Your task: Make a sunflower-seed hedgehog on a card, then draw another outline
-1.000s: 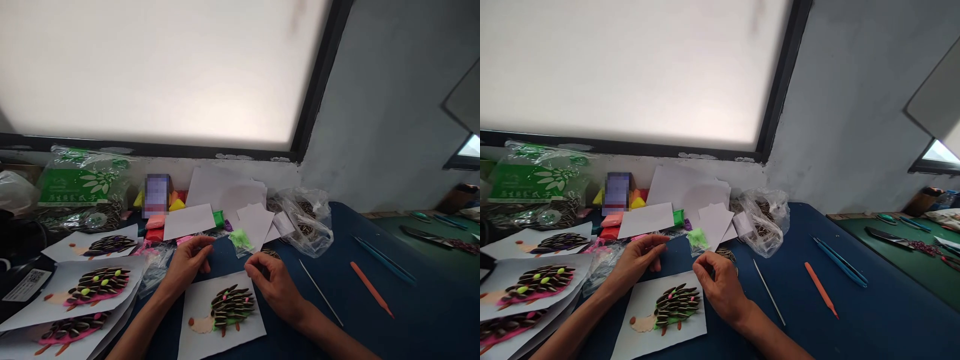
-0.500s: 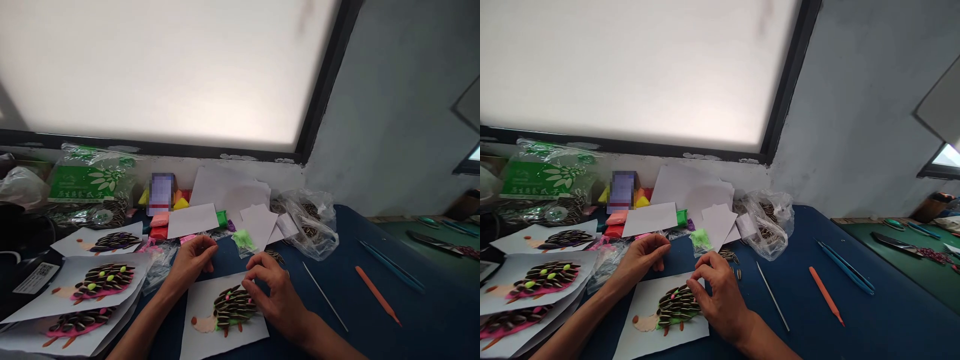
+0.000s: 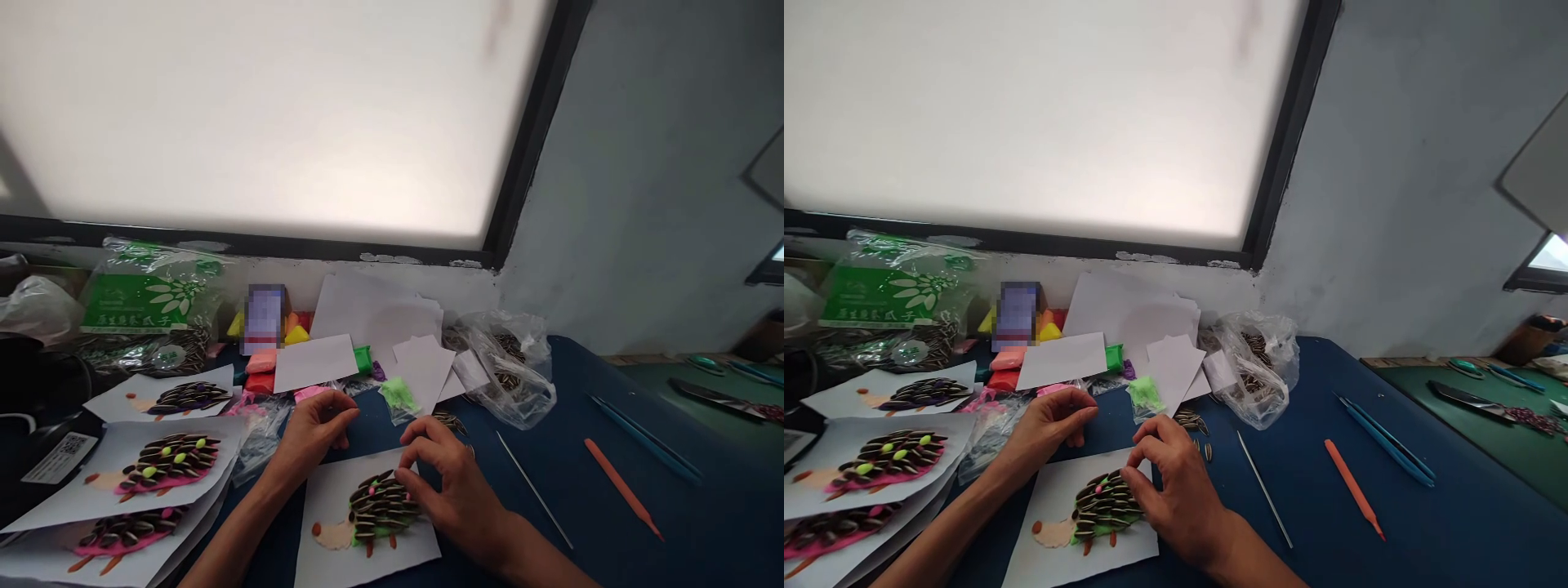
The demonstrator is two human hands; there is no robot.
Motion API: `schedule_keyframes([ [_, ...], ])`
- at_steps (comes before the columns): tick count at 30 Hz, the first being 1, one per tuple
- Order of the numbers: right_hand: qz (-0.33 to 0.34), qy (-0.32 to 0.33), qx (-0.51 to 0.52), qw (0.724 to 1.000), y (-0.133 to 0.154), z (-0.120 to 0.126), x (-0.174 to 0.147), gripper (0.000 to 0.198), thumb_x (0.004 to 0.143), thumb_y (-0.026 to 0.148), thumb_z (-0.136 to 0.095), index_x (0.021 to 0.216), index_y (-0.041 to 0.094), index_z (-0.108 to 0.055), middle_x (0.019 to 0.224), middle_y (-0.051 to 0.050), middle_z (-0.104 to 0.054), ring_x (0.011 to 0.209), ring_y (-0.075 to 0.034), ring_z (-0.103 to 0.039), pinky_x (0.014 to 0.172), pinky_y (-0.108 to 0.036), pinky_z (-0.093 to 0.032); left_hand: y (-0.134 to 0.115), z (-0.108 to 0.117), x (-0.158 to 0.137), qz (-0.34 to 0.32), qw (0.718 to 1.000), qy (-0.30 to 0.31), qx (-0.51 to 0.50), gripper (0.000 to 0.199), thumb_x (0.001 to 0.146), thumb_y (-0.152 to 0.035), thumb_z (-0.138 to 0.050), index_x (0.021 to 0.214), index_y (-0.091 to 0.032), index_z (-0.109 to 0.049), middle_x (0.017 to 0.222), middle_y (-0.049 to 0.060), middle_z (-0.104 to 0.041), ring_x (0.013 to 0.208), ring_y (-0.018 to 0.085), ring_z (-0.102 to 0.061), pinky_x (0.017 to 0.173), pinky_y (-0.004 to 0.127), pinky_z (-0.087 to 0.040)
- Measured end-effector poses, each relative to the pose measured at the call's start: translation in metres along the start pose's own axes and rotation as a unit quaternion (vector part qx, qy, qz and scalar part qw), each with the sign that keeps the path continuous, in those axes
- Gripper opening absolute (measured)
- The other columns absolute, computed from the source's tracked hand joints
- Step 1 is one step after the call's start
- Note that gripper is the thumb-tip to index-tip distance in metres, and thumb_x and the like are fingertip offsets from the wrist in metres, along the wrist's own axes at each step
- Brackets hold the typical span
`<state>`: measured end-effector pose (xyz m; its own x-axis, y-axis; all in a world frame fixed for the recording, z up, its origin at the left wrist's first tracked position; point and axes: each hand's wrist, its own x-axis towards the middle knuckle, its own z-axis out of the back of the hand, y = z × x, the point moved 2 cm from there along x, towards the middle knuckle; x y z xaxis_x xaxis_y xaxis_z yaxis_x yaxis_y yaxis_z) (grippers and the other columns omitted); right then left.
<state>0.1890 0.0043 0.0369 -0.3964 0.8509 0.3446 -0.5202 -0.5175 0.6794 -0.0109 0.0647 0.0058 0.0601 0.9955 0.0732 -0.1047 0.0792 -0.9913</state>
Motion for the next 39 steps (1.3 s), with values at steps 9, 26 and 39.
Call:
schedule_keyframes([
  [9, -0.014, 0.018, 0.003, 1.0, -0.0008, -0.002, -0.0005, 0.01, 0.083, 0.012, -0.06, 0.077, 0.018, -0.065, 0.092, -0.006, -0.059, 0.089, -0.02, -0.058, 0.079, -0.032, -0.046, -0.0069, 0.0006, -0.0021, 0.005, 1.0, 0.007, -0.001, 0.037, 0.065, -0.054, -0.068, 0.066, -0.018, -0.058, 0.045, -0.006, -0.055, 0.039, 0.011, -0.054, 0.04, 0.02, -0.041],
  [26, 0.015, 0.044, -0.028, 0.999, 0.0004, -0.006, -0.0026, 0.018, 0.089, 0.014, -0.053, 0.087, 0.016, -0.071, 0.097, -0.009, -0.058, 0.093, -0.02, -0.058, 0.082, -0.033, -0.048, -0.0068, 0.0004, -0.002, 0.025, 1.0, 0.002, -0.008, 0.032, 0.061, -0.043, -0.067, 0.076, -0.016, -0.064, 0.047, -0.006, -0.057, 0.039, 0.01, -0.054, 0.041, 0.02, -0.042],
  [39, 0.018, 0.035, -0.019, 0.999, -0.0003, -0.0075, -0.0023, 0.011, 0.083, 0.01, -0.06, 0.083, 0.017, -0.069, 0.097, -0.008, -0.058, 0.093, -0.019, -0.059, 0.081, -0.031, -0.049, -0.0037, 0.0006, -0.0003, 0.024, 1.0, 0.008, 0.006, 0.03, 0.063, -0.043, -0.064, 0.078, -0.016, -0.064, 0.041, -0.005, -0.057, 0.038, 0.011, -0.054, 0.04, 0.019, -0.039],
])
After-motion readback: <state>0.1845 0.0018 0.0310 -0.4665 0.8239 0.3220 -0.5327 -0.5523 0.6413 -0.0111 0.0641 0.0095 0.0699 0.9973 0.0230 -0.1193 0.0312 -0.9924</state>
